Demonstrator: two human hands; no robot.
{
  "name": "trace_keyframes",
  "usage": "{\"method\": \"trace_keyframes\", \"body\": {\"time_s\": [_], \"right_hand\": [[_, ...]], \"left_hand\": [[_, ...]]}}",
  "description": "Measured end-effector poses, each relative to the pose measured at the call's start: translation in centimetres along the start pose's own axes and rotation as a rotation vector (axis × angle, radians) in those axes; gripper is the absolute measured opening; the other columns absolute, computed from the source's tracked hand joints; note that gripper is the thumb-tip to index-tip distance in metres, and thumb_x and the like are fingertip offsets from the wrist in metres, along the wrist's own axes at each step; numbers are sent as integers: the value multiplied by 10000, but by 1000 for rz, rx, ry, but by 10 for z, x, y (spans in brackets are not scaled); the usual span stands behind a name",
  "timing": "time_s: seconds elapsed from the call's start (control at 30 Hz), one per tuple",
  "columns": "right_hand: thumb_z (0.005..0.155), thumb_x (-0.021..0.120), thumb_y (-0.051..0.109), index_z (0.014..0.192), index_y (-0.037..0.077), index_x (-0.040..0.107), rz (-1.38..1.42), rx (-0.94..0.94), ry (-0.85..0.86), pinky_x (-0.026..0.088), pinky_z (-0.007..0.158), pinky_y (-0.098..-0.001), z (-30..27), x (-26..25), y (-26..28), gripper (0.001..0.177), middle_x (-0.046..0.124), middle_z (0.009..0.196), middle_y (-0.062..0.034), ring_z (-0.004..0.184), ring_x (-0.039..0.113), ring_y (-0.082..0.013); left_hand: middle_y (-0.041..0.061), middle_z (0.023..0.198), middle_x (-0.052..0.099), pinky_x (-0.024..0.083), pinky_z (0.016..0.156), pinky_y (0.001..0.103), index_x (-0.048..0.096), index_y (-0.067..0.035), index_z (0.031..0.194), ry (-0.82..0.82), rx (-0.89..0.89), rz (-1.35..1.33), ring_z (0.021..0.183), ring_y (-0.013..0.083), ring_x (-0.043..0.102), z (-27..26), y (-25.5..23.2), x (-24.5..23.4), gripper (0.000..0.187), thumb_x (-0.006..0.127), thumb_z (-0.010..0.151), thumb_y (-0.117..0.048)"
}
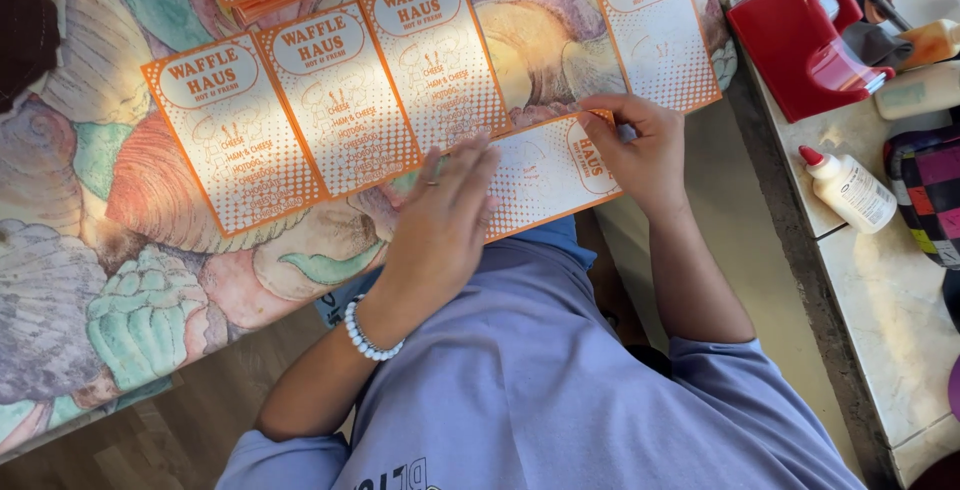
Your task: The person applies glue to paper bags and folds them.
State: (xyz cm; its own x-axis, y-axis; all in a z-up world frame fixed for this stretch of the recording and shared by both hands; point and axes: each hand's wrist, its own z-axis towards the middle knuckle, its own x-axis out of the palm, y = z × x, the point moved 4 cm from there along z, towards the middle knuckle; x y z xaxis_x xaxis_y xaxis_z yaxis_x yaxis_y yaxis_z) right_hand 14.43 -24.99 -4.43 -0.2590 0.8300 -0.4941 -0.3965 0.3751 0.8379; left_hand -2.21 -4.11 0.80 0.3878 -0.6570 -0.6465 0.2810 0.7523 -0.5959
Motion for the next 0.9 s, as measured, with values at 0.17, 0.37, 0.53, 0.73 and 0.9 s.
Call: {"method": "trace_keyframes", "body": {"time_s": [0.17,0.37,0.53,0.73,0.9], "right_hand": [[930,828,42,1134,87,808,-364,-384,34,578,885,-435,-5,9,30,210,760,1081,-118,1037,717,-347],[1030,511,569,1293,144,749,-539,-567,235,390,1109,-635,-29,48,74,554,514,1529,-234,1420,416,-523],[1068,451,579,1416,252,699,-610,-428,309,174,1258,-524,-34,48,49,539,336,1680,-157,1559,223,-409],[1110,393,539,1429,277,702,-644,-373,306,208,1233,-574,-25,24,32,515,362,1657,-211,1529,252,-463],[1134,328,508,1473,192,700,-691,-273,370,179,1263,-665,-23,1,21,594,243,1691,-227,1556,121,-511]], "left_hand": [[250,1606,405,121,1249,580,357,17,1579,285,42,227,1524,375,333,-32,14,46,540,400,1122,-266],[206,1649,349,43,1249,592,321,-14,1600,366,7,249,1564,323,232,-32,12,43,562,361,1132,-323],[200,1668,317,33,1249,606,327,-16,1601,339,-19,259,1569,329,234,-34,16,42,600,364,1117,-369],[197,1678,312,20,1230,640,317,-13,1613,331,-42,359,1563,322,262,-44,22,41,613,362,1121,-376],[129,1659,382,227,1201,655,402,-19,1580,373,-49,457,1523,249,394,-35,15,30,625,431,1093,-410]]}}
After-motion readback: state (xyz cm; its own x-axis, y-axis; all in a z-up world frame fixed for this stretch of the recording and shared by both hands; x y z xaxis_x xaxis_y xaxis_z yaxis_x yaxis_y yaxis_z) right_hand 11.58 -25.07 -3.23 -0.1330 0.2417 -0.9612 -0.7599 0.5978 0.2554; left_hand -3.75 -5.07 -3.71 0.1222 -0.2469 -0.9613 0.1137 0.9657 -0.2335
